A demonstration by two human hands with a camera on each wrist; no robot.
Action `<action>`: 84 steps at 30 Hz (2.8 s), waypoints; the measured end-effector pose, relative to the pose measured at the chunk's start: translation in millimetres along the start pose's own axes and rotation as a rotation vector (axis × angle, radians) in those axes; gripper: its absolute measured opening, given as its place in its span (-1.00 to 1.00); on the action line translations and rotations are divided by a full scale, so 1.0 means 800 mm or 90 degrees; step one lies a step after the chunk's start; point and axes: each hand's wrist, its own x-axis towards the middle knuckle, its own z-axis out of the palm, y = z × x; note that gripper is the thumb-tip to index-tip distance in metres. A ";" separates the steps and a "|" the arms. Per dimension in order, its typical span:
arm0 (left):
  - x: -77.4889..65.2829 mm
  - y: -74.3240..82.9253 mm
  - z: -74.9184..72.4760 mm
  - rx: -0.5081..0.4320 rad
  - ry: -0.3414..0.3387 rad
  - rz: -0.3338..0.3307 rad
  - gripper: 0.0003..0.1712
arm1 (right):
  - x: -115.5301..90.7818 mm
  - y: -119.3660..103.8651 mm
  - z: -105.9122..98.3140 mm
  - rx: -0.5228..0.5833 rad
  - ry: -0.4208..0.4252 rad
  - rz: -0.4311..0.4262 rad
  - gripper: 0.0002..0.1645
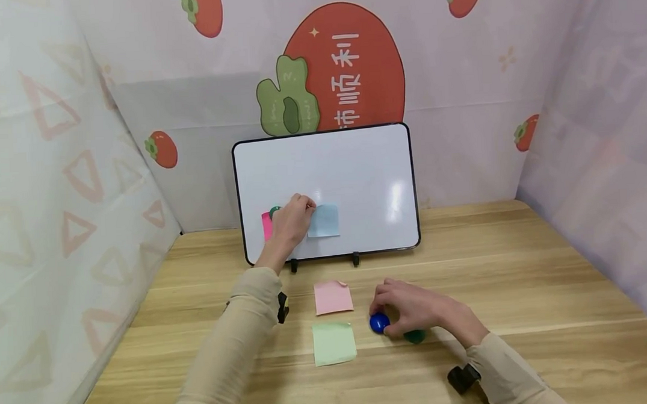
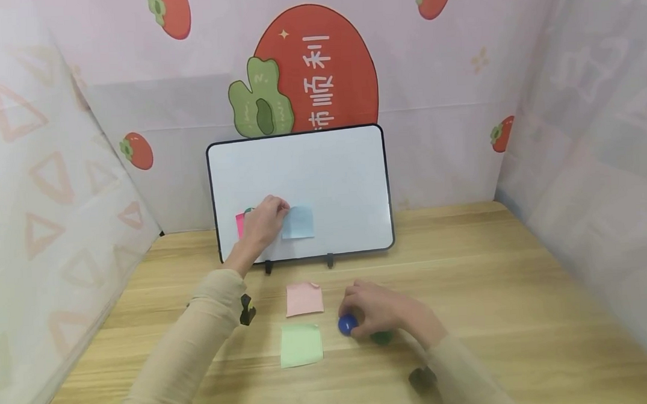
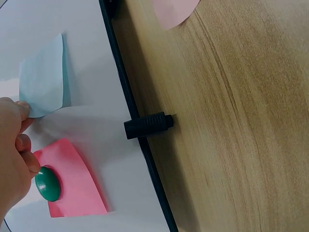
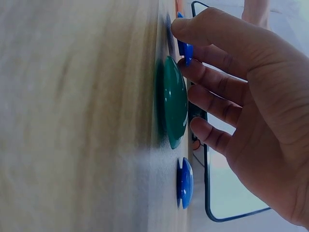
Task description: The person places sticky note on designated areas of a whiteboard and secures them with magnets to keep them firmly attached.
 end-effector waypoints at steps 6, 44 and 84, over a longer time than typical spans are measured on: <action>0.000 0.006 0.008 -0.005 -0.012 -0.004 -0.82 | -0.006 0.001 0.000 0.015 0.011 -0.019 -0.61; -0.006 -0.002 0.001 0.022 0.056 0.019 -0.84 | 0.089 0.017 -0.047 -0.149 0.372 -0.122 -0.55; -0.008 -0.003 0.004 0.034 0.090 -0.016 -0.82 | 0.185 0.028 -0.075 -0.284 0.563 -0.022 -0.52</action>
